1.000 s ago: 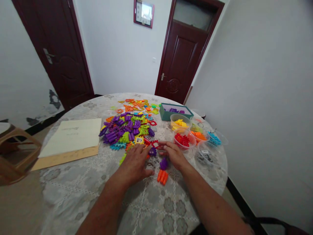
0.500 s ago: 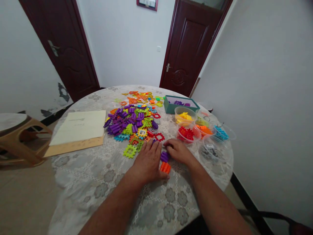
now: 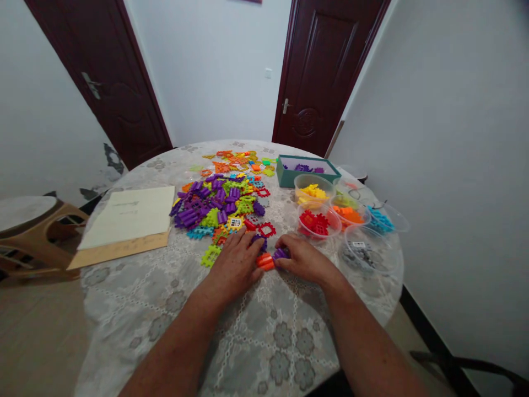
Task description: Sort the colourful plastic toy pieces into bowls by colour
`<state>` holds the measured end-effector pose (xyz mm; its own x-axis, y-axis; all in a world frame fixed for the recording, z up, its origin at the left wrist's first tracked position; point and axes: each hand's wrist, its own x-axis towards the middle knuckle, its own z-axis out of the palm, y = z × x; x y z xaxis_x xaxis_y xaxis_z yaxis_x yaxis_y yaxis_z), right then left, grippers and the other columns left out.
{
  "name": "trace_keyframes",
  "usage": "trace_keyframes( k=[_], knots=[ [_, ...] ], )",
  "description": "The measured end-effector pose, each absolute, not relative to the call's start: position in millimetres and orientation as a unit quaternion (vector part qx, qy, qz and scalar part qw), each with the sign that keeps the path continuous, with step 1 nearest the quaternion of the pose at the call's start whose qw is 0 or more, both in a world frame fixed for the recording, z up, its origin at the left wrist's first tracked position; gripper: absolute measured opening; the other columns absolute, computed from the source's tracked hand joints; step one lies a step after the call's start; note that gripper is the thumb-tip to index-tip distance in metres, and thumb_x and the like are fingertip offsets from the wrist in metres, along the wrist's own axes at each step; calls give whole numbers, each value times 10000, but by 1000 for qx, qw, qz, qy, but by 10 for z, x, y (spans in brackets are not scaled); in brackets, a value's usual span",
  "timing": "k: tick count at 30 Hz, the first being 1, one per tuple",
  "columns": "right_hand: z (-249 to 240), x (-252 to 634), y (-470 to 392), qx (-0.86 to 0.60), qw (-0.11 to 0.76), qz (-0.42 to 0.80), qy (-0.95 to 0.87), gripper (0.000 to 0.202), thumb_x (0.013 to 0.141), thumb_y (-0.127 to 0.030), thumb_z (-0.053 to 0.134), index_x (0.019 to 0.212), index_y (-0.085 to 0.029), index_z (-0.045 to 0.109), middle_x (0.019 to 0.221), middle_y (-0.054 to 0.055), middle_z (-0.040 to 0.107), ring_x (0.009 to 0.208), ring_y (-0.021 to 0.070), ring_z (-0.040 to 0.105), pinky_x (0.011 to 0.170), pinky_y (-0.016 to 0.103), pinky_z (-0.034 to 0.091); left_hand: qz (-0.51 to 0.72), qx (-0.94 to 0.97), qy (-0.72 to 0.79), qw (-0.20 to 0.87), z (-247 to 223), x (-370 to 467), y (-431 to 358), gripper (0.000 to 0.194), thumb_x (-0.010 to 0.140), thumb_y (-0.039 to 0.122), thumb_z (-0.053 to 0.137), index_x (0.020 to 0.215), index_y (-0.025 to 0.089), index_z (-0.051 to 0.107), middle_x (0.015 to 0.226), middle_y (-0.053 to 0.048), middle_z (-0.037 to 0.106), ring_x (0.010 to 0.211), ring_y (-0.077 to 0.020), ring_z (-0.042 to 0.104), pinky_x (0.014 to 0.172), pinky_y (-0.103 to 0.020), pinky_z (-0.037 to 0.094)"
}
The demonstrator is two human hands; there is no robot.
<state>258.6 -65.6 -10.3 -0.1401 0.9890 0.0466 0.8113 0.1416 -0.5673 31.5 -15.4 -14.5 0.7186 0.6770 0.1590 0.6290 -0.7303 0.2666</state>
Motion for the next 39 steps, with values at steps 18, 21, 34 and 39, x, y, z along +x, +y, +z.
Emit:
trace_keyframes(
  k=[18, 21, 34, 39],
  knots=[
    [133, 2429, -702, -618, 317, 249, -675, 129, 905, -182, 626, 999, -227, 701, 937, 16, 753, 806, 173, 667, 713, 271, 457, 178, 915, 332, 145, -60, 327, -112, 130, 893, 164, 586, 1013, 214, 593, 1104, -93, 677, 1053, -261, 609, 974, -423, 495],
    [371, 2499, -771, -620, 261, 218, -707, 115, 901, -181, 639, 974, -235, 711, 936, 21, 748, 846, 181, 661, 738, 279, 448, 238, 894, 330, 188, -77, 310, -106, 205, 901, 178, 575, 1104, 204, 589, 1154, -99, 665, 1070, -248, 610, 959, -399, 496],
    [1097, 3269, 347, -710, 237, 79, -658, 220, 871, -137, 624, 1042, -184, 754, 890, 56, 773, 733, 172, 683, 691, 269, 506, 330, 734, 403, 437, 74, 272, -58, 321, 828, 223, 658, 1146, 186, 688, 1080, -91, 756, 950, -224, 698, 834, -332, 524],
    [1200, 3508, 766, -735, 310, -67, -599, 496, 873, -86, 593, 1358, -171, 656, 1304, 130, 723, 1116, 250, 694, 1003, 367, 516, 315, 718, 412, 464, 115, 253, -61, 388, 836, 277, 656, 1208, 169, 680, 1010, -86, 761, 887, -222, 704, 790, -329, 521]
  ],
)
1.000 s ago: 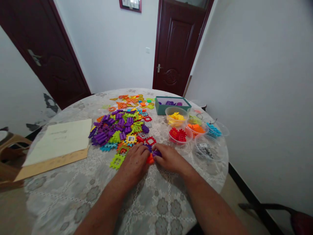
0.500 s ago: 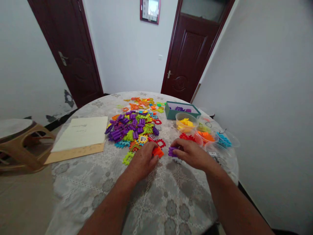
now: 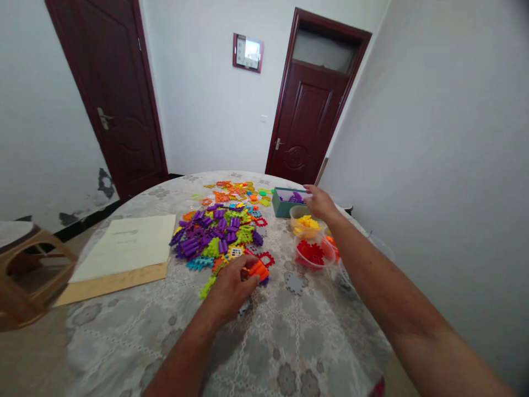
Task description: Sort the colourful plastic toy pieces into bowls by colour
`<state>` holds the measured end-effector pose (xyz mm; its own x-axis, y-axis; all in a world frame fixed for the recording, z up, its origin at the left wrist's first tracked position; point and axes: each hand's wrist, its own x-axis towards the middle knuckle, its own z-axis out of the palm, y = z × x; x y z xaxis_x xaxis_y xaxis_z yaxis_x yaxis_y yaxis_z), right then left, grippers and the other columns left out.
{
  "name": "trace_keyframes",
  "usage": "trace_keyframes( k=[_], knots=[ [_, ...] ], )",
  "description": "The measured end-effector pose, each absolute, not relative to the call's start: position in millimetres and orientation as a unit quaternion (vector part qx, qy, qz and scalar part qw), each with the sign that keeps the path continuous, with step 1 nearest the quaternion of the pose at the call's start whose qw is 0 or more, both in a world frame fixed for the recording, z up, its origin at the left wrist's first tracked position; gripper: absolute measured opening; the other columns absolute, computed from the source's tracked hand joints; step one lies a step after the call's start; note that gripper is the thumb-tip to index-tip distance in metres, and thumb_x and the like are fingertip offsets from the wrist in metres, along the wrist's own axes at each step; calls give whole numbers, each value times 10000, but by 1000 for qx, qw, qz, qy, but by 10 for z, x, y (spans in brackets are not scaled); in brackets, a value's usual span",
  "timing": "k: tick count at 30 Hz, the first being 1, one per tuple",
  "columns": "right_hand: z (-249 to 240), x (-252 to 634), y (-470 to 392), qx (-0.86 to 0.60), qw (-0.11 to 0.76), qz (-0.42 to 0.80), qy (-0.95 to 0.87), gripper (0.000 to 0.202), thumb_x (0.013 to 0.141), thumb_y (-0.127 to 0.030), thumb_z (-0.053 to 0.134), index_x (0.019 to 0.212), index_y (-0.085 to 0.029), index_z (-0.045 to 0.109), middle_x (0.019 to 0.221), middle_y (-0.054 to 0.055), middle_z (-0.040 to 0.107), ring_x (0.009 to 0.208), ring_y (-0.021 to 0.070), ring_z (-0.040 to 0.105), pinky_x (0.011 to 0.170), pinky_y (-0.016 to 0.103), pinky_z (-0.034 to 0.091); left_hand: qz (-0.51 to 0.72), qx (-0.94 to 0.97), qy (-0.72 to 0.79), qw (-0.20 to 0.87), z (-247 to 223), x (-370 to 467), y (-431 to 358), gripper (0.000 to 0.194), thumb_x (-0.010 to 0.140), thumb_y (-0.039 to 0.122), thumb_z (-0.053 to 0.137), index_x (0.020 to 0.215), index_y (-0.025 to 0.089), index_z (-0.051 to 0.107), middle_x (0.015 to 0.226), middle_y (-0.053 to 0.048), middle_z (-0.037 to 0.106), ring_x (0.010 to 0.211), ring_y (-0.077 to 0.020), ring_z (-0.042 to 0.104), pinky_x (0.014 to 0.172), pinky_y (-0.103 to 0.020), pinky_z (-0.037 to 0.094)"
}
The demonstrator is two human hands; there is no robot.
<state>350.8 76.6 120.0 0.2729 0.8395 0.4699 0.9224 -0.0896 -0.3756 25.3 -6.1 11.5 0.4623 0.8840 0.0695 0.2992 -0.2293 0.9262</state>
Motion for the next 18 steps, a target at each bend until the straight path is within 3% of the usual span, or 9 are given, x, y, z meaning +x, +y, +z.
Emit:
trace_keyframes(
  k=[2, 5, 9, 12, 15, 18],
  knots=[
    [1160, 3452, 704, -729, 312, -73, -605, 493, 882, -79, 574, 1360, -161, 661, 1338, 140, 706, 1192, 264, 667, 1067, 382, 482, 312, 712, 407, 480, 118, 248, -60, 404, 846, 303, 650, 1225, 165, 676, 989, -88, 764, 863, -221, 709, 765, -325, 521],
    [1010, 3160, 390, -681, 310, -43, -662, 352, 909, -108, 565, 1204, -186, 739, 1230, 103, 752, 1136, 238, 686, 1048, 359, 486, 312, 709, 393, 496, 118, 245, -66, 414, 861, 343, 650, 1238, 172, 675, 1005, -97, 770, 848, -222, 718, 743, -321, 522],
    [735, 2584, -205, -625, 321, 59, -709, 243, 968, -203, 574, 1140, -197, 745, 1095, 77, 776, 944, 195, 708, 895, 326, 519, 307, 721, 379, 492, 113, 249, -77, 418, 864, 370, 671, 1247, 203, 668, 1080, -92, 768, 867, -218, 722, 744, -316, 529],
    [553, 2287, -530, -611, 328, 144, -706, 193, 981, -259, 597, 1089, -210, 750, 990, 49, 775, 878, 177, 697, 796, 290, 506, 296, 736, 361, 489, 112, 260, -76, 389, 868, 356, 675, 1231, 215, 654, 1023, -63, 768, 856, -207, 716, 749, -311, 534],
    [415, 2227, -669, -605, 341, 235, -680, 196, 996, -246, 557, 1039, -223, 747, 849, 14, 743, 754, 147, 669, 695, 258, 488, 294, 754, 339, 479, 114, 282, -77, 342, 860, 325, 690, 1184, 220, 656, 1045, -52, 762, 894, -201, 715, 792, -312, 543],
    [324, 2296, -720, -593, 361, 338, -636, 176, 984, -279, 576, 1054, -211, 723, 849, 11, 726, 688, 135, 650, 605, 237, 482, 289, 771, 316, 472, 118, 313, -105, 295, 879, 334, 687, 1152, 224, 666, 1065, -52, 756, 922, -201, 713, 802, -309, 546]
  ],
)
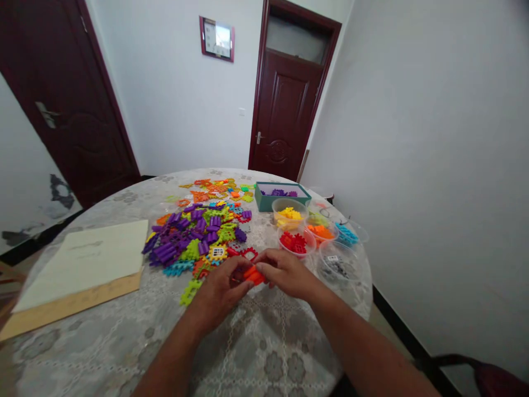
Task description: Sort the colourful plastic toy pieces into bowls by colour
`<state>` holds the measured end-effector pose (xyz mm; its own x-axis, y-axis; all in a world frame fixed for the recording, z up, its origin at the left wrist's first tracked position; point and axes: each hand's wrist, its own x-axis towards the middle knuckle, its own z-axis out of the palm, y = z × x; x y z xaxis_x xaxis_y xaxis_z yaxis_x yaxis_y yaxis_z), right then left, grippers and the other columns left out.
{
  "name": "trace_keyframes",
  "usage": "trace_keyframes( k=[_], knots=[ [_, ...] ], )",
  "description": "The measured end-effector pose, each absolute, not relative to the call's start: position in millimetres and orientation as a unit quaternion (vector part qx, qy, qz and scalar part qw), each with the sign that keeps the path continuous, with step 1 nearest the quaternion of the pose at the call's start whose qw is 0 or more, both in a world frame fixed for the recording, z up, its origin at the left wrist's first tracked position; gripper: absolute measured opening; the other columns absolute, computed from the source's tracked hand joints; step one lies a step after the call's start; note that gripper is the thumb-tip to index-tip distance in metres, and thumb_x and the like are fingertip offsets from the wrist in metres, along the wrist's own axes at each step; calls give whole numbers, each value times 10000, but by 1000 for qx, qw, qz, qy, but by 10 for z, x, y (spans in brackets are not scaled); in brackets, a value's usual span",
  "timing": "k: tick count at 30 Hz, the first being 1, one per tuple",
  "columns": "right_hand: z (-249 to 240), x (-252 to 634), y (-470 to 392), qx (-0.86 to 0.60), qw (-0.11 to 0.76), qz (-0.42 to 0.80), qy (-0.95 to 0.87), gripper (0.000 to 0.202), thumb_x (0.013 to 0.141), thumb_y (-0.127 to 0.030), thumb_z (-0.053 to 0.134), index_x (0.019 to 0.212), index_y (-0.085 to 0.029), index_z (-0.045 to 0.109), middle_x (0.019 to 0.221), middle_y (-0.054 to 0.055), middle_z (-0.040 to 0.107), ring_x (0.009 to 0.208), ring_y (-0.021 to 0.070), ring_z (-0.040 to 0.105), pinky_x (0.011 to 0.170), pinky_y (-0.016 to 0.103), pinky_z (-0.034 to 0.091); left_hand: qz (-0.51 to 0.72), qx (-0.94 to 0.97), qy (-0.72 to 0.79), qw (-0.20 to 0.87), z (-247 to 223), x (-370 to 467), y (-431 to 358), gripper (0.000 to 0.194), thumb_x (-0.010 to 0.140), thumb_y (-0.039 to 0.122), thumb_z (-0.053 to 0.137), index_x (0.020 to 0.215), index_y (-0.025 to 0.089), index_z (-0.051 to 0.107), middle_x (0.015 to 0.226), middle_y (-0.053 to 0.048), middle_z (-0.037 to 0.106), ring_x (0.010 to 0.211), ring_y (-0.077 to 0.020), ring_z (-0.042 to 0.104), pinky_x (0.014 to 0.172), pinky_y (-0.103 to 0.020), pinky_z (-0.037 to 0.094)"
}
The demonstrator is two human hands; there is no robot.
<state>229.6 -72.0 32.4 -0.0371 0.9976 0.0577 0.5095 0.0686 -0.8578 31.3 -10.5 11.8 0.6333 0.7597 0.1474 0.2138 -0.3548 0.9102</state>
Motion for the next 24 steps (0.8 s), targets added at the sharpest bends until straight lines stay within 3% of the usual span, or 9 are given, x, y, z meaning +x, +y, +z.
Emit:
trace_keyframes(
  k=[3, 6, 11, 14, 19, 21, 24],
  knots=[
    [310, 2349, -782, -576, 358, 374, -633, 176, 949, -291, 624, 1074, -204, 712, 900, 16, 730, 696, 133, 646, 591, 232, 484, 286, 781, 294, 471, 129, 336, -153, 255, 903, 372, 679, 1112, 225, 685, 1040, -51, 755, 895, -196, 708, 774, -298, 548],
    [431, 2427, -855, -587, 339, 317, -664, 137, 929, -262, 633, 1018, -201, 717, 893, 16, 726, 729, 137, 640, 634, 240, 482, 279, 791, 289, 461, 136, 334, -179, 254, 893, 360, 691, 1111, 229, 702, 1039, -51, 759, 895, -194, 707, 772, -296, 549],
    [833, 3002, -789, -672, 317, 63, -666, 207, 970, -322, 580, 1086, -211, 710, 976, 58, 745, 825, 184, 667, 747, 297, 504, 317, 775, 342, 426, 127, 281, -121, 196, 917, 352, 634, 1044, 220, 706, 966, -50, 763, 897, -203, 708, 807, -318, 542],
    [949, 3545, -641, -749, 239, -125, -605, 237, 964, -302, 561, 1102, -182, 712, 1030, 112, 752, 878, 231, 680, 821, 351, 506, 364, 746, 379, 409, 148, 201, -56, 222, 942, 394, 592, 1021, 219, 704, 928, -38, 759, 852, -196, 704, 797, -317, 538],
    [812, 4035, -547, -830, 125, -208, -502, 380, 971, -310, 541, 1276, -130, 679, 1171, 217, 725, 998, 315, 698, 863, 421, 523, 405, 710, 434, 379, 269, -103, 59, 328, 914, 469, 602, 1073, 198, 696, 966, -53, 765, 885, -219, 713, 811, -334, 547],
    [759, 3933, -580, -810, 156, -222, -520, 390, 971, -284, 519, 1284, -112, 676, 1213, 234, 710, 1043, 328, 691, 912, 445, 521, 392, 714, 455, 359, 313, -237, 96, 351, 894, 477, 615, 1082, 193, 700, 984, -58, 769, 901, -226, 710, 827, -343, 543],
    [729, 3480, -634, -736, 254, -157, -608, 310, 984, -260, 497, 1182, -166, 715, 1189, 167, 737, 1051, 284, 692, 967, 412, 516, 357, 732, 478, 329, 311, -355, 137, 346, 886, 459, 617, 1098, 200, 704, 1005, -55, 769, 904, -226, 704, 831, -346, 529]
  ],
)
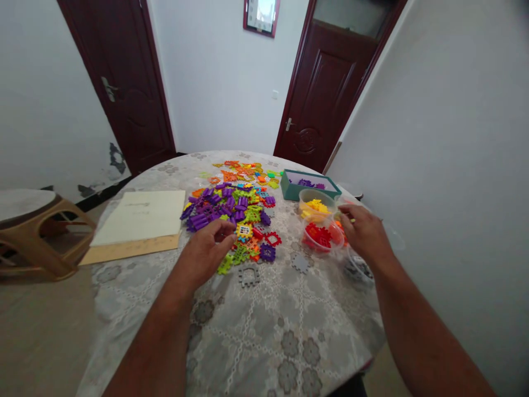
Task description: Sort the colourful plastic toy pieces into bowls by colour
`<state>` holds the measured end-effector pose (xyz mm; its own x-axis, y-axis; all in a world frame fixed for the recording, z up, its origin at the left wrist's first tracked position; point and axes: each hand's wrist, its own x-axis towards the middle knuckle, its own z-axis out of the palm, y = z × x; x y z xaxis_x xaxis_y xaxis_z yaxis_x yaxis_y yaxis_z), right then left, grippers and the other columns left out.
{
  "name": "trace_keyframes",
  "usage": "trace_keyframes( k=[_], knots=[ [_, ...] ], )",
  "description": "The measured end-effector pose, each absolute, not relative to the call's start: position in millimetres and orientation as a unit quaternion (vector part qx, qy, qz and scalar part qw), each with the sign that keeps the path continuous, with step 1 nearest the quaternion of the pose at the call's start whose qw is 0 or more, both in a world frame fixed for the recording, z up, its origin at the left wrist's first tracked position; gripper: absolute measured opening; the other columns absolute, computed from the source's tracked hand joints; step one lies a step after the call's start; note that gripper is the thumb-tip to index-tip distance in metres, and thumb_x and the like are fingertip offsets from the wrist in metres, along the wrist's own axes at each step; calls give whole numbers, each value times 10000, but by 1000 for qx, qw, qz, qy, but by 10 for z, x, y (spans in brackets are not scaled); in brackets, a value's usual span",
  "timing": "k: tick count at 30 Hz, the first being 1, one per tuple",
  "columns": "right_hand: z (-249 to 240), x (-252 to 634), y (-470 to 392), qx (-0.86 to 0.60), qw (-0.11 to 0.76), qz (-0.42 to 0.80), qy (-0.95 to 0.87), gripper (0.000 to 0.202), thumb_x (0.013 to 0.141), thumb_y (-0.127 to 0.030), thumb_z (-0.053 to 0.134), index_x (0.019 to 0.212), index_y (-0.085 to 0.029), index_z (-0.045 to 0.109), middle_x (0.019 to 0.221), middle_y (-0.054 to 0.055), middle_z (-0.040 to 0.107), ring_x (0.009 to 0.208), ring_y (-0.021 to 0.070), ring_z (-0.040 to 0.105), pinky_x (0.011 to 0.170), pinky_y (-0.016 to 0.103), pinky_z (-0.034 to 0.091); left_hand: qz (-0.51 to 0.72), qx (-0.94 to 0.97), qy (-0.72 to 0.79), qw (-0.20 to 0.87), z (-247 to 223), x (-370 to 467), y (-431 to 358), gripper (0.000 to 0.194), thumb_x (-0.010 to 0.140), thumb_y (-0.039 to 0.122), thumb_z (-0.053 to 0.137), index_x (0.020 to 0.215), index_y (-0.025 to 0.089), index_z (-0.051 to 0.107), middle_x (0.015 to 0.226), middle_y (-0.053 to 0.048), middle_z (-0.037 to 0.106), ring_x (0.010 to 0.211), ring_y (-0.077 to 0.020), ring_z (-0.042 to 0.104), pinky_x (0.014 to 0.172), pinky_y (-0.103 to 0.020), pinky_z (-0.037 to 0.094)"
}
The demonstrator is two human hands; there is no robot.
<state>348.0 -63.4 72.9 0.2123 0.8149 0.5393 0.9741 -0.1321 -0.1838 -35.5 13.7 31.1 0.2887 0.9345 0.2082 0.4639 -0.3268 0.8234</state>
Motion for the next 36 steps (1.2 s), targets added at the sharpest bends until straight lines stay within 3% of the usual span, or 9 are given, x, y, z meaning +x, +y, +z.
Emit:
trace_keyframes(
  k=[2, 5, 9, 11, 15, 18, 26, 32, 36],
  knots=[
    [691, 3077, -645, -682, 275, -39, -676, 256, 992, -273, 517, 1134, -215, 723, 1112, 105, 762, 986, 241, 706, 927, 366, 530, 332, 750, 481, 310, 265, -365, 156, 329, 892, 430, 610, 1111, 204, 704, 997, -54, 767, 896, -226, 701, 819, -345, 519],
    [528, 2533, -608, -611, 216, 110, -753, 255, 983, -281, 577, 1202, -238, 700, 1127, 74, 749, 916, 201, 705, 854, 323, 536, 298, 774, 481, 283, 191, -323, 165, 293, 889, 356, 605, 1117, 202, 706, 972, -58, 763, 877, -225, 697, 806, -340, 506],
    [175, 2166, -499, -595, 132, 109, -785, 430, 910, -239, 674, 1338, -233, 643, 1274, 116, 675, 1064, 248, 673, 894, 346, 513, 268, 797, 476, 258, 140, -270, 155, 289, 871, 252, 609, 1139, 203, 708, 1011, -70, 760, 909, -225, 696, 832, -334, 501],
    [18, 2140, -451, -609, 124, 95, -777, 398, 908, -235, 672, 1306, -222, 659, 1267, 127, 661, 1103, 260, 656, 910, 346, 500, 259, 810, 465, 247, 104, -259, 156, 313, 868, 232, 620, 1170, 211, 703, 1067, -78, 756, 958, -230, 694, 875, -340, 502],
    [-171, 2271, -396, -600, 197, 121, -766, 254, 986, -261, 583, 1209, -196, 687, 1184, 113, 694, 1089, 231, 655, 943, 326, 478, 233, 844, 434, 210, -6, -225, 161, 344, 879, 224, 641, 1220, 238, 688, 1231, -95, 725, 1144, -262, 662, 1009, -377, 478],
    [-222, 2398, -367, -618, 246, 135, -734, 252, 1048, -276, 458, 1081, -197, 695, 994, 69, 734, 940, 204, 677, 861, 298, 476, 211, 858, 425, 194, -66, -161, 141, 373, 891, 222, 653, 1264, 243, 668, 1297, -109, 701, 1240, -284, 624, 1075, -403, 451],
    [-175, 2430, -349, -660, 310, 162, -665, 307, 1056, -351, 404, 894, -221, 631, 753, 19, 687, 741, 188, 656, 676, 268, 441, 166, 871, 439, 146, -110, 29, 86, 281, 864, 215, 697, 1145, 225, 700, 1172, -128, 674, 1158, -302, 616, 1002, -410, 472],
    [-260, 2426, -316, -662, 354, 173, -637, 285, 1008, -341, 485, 1164, -210, 685, 830, 35, 733, 779, 208, 688, 729, 301, 504, 143, 877, 442, 120, -108, 51, 103, 174, 906, 199, 616, 1060, 215, 697, 1114, -117, 652, 1110, -277, 605, 959, -387, 474],
    [-429, 2471, -240, -653, 400, 206, -610, 398, 986, -302, 488, 1353, -211, 613, 1073, 72, 755, 810, 187, 710, 780, 327, 567, 147, 873, 450, 120, -111, 59, 99, 252, 873, 206, 666, 1124, 231, 666, 1185, -110, 641, 1149, -271, 594, 975, -378, 469]
  ],
)
